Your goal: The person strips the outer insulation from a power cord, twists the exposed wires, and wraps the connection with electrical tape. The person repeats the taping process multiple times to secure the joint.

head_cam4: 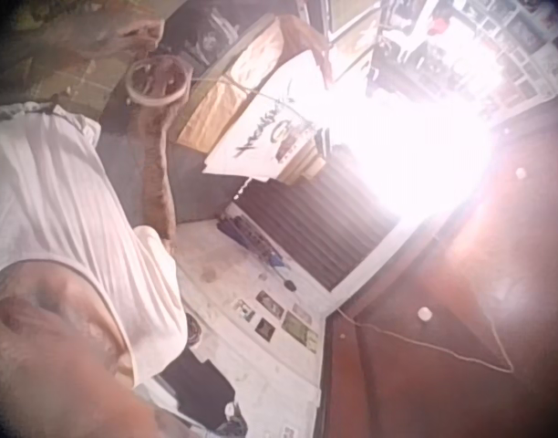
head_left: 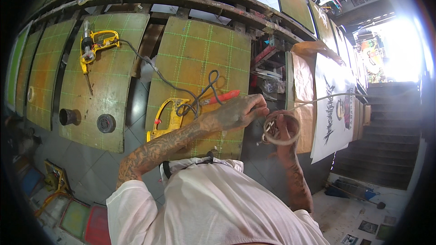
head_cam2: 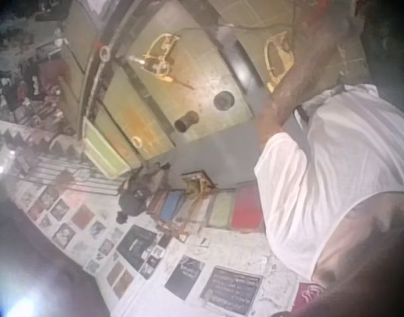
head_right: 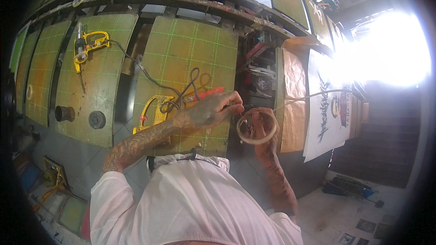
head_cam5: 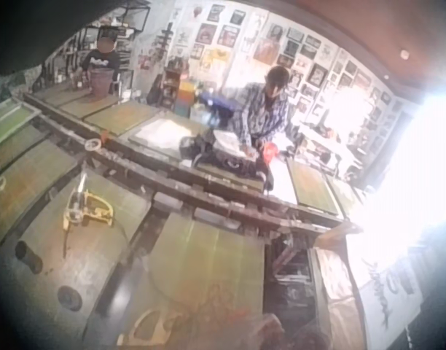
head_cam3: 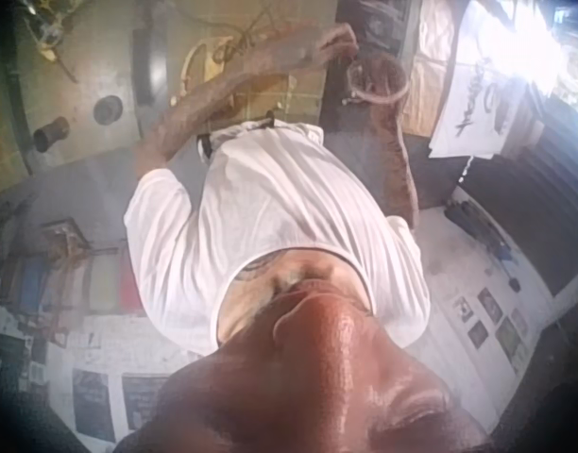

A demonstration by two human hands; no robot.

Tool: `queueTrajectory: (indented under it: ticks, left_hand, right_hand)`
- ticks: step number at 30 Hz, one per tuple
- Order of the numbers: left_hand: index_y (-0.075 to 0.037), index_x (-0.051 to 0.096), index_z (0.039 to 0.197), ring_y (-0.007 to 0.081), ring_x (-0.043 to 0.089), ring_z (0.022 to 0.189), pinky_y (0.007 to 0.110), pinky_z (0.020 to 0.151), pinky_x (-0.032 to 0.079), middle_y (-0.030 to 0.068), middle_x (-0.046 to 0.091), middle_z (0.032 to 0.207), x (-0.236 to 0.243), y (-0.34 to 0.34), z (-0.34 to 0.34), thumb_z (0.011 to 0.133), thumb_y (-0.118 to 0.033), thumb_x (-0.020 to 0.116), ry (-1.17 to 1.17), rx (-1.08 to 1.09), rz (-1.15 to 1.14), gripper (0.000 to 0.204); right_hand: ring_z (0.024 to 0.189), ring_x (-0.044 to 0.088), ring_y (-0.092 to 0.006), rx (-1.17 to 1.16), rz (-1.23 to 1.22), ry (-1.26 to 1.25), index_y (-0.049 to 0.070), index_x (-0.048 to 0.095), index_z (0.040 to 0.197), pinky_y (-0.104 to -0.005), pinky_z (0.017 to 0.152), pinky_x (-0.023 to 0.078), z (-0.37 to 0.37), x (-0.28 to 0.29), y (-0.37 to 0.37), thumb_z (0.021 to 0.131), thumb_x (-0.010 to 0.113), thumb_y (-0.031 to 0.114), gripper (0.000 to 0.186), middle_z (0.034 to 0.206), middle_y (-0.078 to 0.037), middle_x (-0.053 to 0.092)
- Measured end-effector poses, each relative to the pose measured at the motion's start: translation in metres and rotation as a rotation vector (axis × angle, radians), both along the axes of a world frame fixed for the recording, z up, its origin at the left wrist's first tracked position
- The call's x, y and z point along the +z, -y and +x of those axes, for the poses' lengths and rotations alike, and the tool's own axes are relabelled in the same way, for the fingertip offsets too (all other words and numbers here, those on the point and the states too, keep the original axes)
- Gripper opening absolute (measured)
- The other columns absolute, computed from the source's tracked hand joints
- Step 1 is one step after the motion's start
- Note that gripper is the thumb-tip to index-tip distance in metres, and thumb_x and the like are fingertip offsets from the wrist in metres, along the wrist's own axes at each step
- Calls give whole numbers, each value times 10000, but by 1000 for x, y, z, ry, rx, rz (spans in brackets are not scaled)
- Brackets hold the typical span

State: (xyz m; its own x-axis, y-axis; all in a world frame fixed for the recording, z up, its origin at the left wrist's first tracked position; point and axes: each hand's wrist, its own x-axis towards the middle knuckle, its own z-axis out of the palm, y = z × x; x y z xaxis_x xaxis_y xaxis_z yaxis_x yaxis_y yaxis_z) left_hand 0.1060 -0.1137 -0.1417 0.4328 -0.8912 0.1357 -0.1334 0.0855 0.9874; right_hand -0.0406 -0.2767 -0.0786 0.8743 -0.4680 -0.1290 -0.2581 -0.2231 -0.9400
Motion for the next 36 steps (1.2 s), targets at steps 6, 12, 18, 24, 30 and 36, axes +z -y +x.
queueTrajectory:
  ticks: [6, 12, 18, 24, 30, 36]
  left_hand:
    - [-48, 565, 1157, 275, 651, 952, 407, 844, 505, 136, 572, 1153, -18, 1, -10, 1069, -357, 601, 178, 170, -209, 323]
    - [-70, 582, 1106, 291, 665, 1001, 397, 808, 549, 133, 521, 1289, -18, -5, -23, 1005, -242, 695, 246, 251, -233, 229]
    - [-84, 604, 1092, 290, 689, 898, 394, 801, 554, 101, 630, 1172, -26, -1, -22, 1005, -254, 690, 423, 297, -316, 209]
    - [-86, 618, 1138, 309, 698, 907, 401, 784, 543, 125, 692, 968, -15, -8, -15, 1045, -319, 620, 335, 281, -103, 251]
    - [-65, 607, 1165, 314, 694, 879, 425, 740, 532, 128, 694, 944, -15, 4, -5, 1062, -356, 594, 191, 272, -96, 308]
    - [-79, 608, 1128, 280, 682, 848, 404, 724, 532, 109, 650, 1055, -13, 20, -5, 1037, -281, 654, 249, 259, -222, 226]
  right_hand:
    - [437, 518, -117, 7, 651, -403, 18, 637, 1104, -239, 364, 395, 17, 4, 23, 1068, 543, 265, 266, 942, -126, 717]
    - [388, 476, -115, 214, 1072, -660, -13, 635, 1121, -233, 337, 372, 21, -29, 55, 1047, 517, 249, 296, 928, -163, 733]
    - [407, 502, -112, 345, 1040, -776, 19, 595, 1256, -251, 348, 388, 25, -38, 54, 1060, 480, 264, 334, 953, -163, 742]
    - [536, 621, -172, 197, 610, -499, 41, 500, 1385, -287, 474, 508, 29, -12, 18, 1086, 484, 342, 424, 1207, -169, 661]
    - [861, 718, -210, 219, 205, -264, -15, 470, 1421, -321, 642, 600, 14, -14, 2, 1096, 452, 439, 558, 1273, -159, 588]
    - [958, 747, -240, 269, 401, -351, -24, 437, 1461, -332, 695, 657, 8, -7, 12, 1091, 438, 459, 608, 1289, -134, 565]
